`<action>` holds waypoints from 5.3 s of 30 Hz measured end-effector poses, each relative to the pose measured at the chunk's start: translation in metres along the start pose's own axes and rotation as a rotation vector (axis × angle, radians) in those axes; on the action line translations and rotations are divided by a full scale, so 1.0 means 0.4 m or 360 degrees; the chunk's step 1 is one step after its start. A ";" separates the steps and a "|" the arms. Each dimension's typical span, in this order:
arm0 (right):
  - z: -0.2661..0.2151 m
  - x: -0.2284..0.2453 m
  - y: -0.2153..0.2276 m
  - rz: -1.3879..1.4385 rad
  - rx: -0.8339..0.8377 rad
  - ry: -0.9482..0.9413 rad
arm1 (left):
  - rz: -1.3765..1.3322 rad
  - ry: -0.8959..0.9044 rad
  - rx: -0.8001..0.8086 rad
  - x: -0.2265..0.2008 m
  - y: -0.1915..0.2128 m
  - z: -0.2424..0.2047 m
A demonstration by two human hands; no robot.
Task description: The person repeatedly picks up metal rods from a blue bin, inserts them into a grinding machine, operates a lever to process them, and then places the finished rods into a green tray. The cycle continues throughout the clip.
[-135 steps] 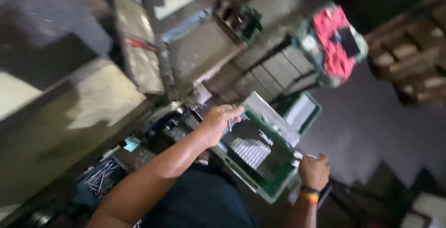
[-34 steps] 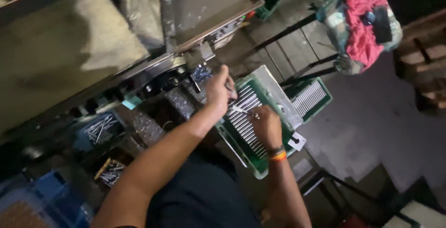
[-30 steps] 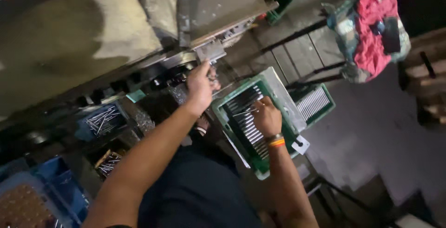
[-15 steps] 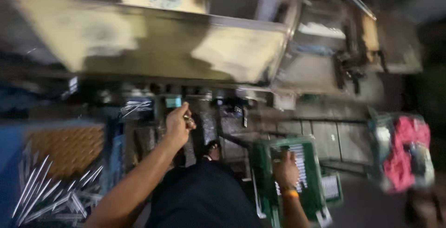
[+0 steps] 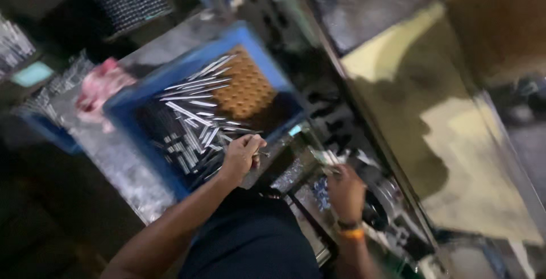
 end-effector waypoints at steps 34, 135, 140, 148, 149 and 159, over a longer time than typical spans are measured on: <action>0.174 0.571 -0.131 -0.0182 0.0515 0.0795 | 0.0480 -0.0912 0.0015 -0.218 0.133 -0.082; -0.364 -1.017 0.958 -0.0847 -0.0773 -0.1381 | 0.1172 0.0171 -0.0099 0.020 -1.572 1.315; -0.368 -0.987 0.928 -0.0897 -0.0932 -0.1502 | 0.0978 0.0155 -0.0051 0.025 -1.584 1.328; -0.361 -0.972 0.924 -0.1024 -0.0984 -0.1583 | 0.0453 0.0203 -0.0018 0.056 -1.643 1.273; -0.353 -0.980 0.935 -0.1017 -0.0960 -0.1630 | 0.0403 0.0064 -0.0179 0.040 -1.649 1.244; -0.353 -0.988 0.935 -0.1000 -0.0958 -0.1666 | -0.0814 -0.0315 -0.0259 0.021 -1.559 1.192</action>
Point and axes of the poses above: each hand's wrist, its own z-axis towards the middle knuckle, its own y-axis out of the back of the hand, x = y × z, the point moved 6 cm from there along z, towards the middle knuckle, and after that the axes turned 9 degrees about x, right-handed, at the moved point
